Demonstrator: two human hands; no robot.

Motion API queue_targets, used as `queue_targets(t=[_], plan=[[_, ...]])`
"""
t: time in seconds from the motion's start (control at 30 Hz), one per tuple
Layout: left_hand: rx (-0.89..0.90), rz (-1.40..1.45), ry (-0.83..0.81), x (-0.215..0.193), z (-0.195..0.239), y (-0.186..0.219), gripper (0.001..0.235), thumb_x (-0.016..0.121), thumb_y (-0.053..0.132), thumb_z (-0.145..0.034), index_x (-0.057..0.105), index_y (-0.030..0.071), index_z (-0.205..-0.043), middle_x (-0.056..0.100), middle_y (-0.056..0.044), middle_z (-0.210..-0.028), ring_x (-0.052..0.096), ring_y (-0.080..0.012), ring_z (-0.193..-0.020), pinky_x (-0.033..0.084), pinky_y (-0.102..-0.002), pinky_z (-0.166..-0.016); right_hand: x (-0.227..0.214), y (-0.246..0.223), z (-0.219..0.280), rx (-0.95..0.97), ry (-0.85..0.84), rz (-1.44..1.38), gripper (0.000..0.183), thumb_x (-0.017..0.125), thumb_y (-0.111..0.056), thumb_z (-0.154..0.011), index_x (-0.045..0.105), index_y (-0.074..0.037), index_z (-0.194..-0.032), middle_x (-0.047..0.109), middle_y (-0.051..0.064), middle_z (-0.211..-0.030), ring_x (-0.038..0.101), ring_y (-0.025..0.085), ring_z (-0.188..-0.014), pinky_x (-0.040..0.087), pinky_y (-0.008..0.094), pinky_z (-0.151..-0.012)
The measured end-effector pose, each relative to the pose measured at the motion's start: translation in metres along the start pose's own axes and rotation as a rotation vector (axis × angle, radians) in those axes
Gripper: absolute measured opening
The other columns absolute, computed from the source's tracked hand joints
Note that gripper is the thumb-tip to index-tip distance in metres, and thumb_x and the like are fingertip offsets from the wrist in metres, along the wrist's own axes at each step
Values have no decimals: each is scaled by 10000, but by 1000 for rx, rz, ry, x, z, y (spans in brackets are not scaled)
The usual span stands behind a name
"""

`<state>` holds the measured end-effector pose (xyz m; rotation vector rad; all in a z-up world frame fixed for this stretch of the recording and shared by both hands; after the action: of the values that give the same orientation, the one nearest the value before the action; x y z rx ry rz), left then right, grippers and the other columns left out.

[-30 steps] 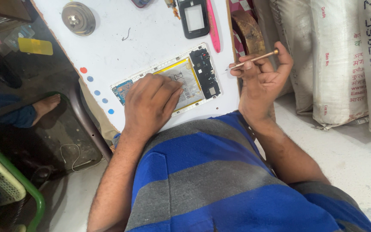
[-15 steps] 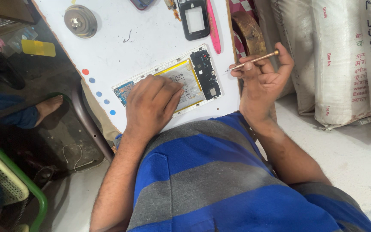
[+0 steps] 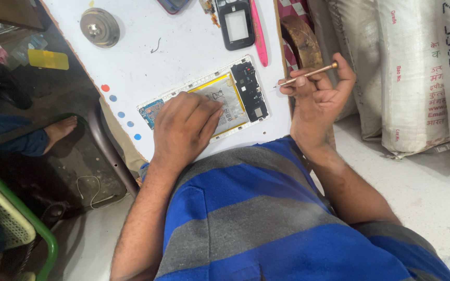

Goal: The person uses a screwdriver to work on the internal components of a disassembled mobile phone, focusing on the motherboard and battery area. They repeatedly probe and adjust small parts within the phone chassis while seated at a workbench.

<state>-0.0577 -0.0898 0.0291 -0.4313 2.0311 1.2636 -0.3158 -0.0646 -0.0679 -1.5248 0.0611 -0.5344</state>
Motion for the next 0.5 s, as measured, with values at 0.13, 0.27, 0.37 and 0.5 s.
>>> queue_targets(t=[0.13, 0.27, 0.37, 0.5], plan=[[3, -4, -5, 1, 0, 0, 106, 794, 132, -936, 722, 87, -1000, 654, -36, -947, 658, -243, -897, 523, -402, -770, 0, -2, 0, -10, 2, 5, 687, 712, -45, -1107, 231, -92, -1596, 689, 225, -1122, 736, 237, -911, 661, 350, -843], [2, -2, -4, 0, 0, -1, 109, 796, 135, -935, 724, 87, -1002, 652, -39, -943, 659, -244, -894, 520, -401, -767, 4, -8, 2, -12, -17, 15, 682, 702, -38, -1115, 223, -89, -1598, 690, 228, -1127, 743, 254, -917, 665, 371, -856], [5, -1, -1, 0, 0, -1, 109, 795, 137, -931, 726, 89, -1000, 651, -44, -940, 654, -247, -888, 521, -403, -772, 14, -18, 6, -50, -103, 66, 649, 671, -36, -1152, 185, -107, -1577, 694, 220, -1131, 756, 264, -951, 672, 378, -871], [3, 23, -10, 0, 2, -3, 110, 794, 136, -931, 727, 86, -1003, 654, -45, -941, 654, -249, -890, 515, -404, -771, 28, -29, 8, -94, -194, 135, 631, 628, -31, -1188, 138, -133, -1572, 694, 212, -1166, 769, 279, -996, 681, 398, -909]])
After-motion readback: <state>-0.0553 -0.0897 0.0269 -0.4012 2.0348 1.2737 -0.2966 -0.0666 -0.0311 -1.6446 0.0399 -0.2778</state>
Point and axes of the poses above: each hand's wrist, its own z-axis away from the middle knuckle, its own x-axis out of the palm, y = z × x, the point moved 9 cm from there along -z, towards the middle knuckle
